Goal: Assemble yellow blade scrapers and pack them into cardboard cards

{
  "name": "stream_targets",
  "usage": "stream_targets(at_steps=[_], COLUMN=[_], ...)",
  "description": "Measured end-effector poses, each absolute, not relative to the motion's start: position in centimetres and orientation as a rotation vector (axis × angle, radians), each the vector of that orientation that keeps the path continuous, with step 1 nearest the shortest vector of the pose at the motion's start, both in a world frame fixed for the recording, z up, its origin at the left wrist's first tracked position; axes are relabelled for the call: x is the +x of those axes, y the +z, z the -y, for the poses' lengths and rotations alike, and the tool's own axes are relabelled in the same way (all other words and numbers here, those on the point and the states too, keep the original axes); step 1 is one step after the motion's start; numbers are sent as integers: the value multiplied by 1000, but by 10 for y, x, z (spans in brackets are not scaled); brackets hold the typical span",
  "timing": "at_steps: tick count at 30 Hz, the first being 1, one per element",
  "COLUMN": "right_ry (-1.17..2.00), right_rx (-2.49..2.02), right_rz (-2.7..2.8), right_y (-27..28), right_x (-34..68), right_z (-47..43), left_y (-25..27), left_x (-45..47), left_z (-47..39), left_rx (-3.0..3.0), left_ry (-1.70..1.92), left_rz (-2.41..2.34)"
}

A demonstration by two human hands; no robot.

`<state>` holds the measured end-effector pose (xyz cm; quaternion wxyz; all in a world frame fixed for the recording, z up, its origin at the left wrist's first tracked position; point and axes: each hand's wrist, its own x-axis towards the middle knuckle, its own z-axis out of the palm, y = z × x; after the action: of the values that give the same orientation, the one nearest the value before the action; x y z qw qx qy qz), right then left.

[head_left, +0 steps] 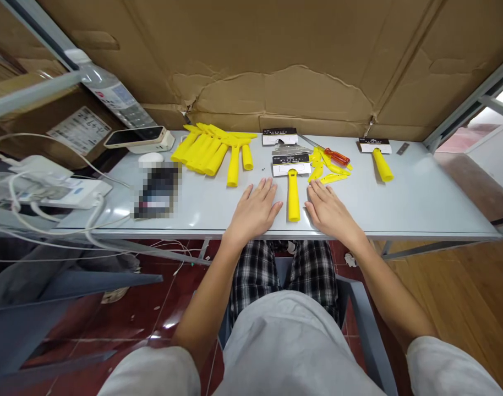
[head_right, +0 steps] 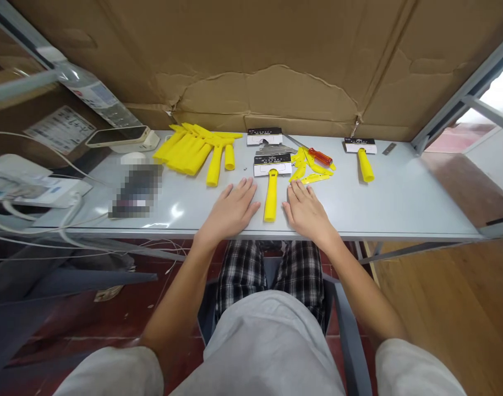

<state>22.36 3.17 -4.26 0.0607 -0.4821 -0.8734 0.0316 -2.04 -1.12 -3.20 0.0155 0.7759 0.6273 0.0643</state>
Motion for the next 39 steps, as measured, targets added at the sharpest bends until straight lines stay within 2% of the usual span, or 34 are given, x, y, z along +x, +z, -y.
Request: stream_targets(at_steps=[7,21,27,34,39], right_ry=[152,212,340,-2,93], right_rx=[-1660,-1747,-1715,-1788,-1848], right_rz=[2744,2656,2607,2332,2367], right_y=[-28,-22,-12,4,17], right_x=[217,205,210,177,151], right_z=[-33,-42,-45,-30,-44], left_y=[-31,-39,-38,-38,-37], left_x=[-19,-19,-19,-19,-20], left_z=[11,8,8,10,10], left_rx=[2417,2413,2397,2395,2388], left_ry=[130,173,181,264,278], left_rz=[-1949,-2001,-1984,-1993,-1996])
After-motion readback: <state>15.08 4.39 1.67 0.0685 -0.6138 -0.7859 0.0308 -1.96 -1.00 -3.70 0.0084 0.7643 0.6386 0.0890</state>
